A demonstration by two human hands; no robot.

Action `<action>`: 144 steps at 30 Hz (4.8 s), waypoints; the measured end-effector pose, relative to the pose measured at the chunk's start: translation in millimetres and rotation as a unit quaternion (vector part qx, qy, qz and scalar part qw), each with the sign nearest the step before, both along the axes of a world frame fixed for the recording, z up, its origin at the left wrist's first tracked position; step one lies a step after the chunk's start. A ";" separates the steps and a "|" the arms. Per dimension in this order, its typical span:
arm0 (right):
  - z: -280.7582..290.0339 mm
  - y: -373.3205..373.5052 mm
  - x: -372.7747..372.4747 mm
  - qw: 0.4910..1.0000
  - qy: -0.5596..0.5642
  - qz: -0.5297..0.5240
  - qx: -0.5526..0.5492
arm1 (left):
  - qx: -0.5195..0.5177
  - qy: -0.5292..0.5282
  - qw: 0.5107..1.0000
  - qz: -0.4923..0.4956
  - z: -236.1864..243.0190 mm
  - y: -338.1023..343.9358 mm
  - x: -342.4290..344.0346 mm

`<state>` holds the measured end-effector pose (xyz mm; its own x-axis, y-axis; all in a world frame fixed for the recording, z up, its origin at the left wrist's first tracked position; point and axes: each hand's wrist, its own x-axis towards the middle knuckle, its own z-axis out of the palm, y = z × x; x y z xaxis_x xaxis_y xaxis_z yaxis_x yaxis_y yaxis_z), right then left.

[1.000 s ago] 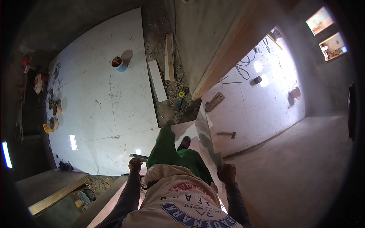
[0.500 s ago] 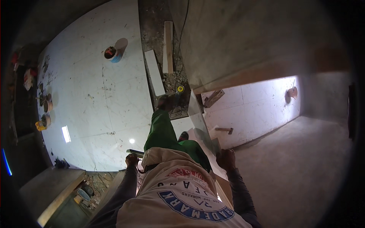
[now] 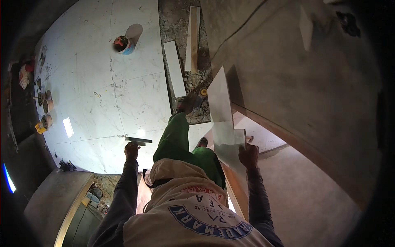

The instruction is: The person applies cement to the edge of a wall using a trowel and then wipes the tiled surface with a sponge. They repeat the process by picking up cement from a bucket and smoothing it along the gap between the tile and the frame.

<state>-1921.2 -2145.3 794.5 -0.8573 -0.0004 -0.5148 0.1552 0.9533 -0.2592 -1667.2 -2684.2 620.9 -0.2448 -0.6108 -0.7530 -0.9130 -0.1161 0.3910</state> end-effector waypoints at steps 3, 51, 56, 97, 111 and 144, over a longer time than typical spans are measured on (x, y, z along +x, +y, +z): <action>-12.4 -24.6 -39.8 0.999 -0.002 -0.028 -0.036 | 0.005 -0.042 0.999 0.009 4.3 -5.2 4.8; -332.8 -157.1 -413.5 0.974 0.174 0.119 0.080 | 0.055 -0.140 0.976 0.156 35.4 58.8 93.6; -334.6 -144.8 -406.6 0.940 0.211 0.203 0.176 | 0.048 -0.164 0.972 0.162 21.2 53.5 82.3; -143.7 33.1 121.3 0.971 -0.218 0.069 0.066 | -0.187 0.140 0.967 -0.101 -7.4 69.9 -12.3; -115.0 116.4 230.9 0.956 -0.191 -0.102 -0.199 | 0.124 0.309 0.918 0.214 122.8 204.0 50.2; 88.8 -87.9 196.5 0.748 0.039 -0.290 -0.596 | 0.427 0.364 0.819 -0.121 199.0 262.7 12.9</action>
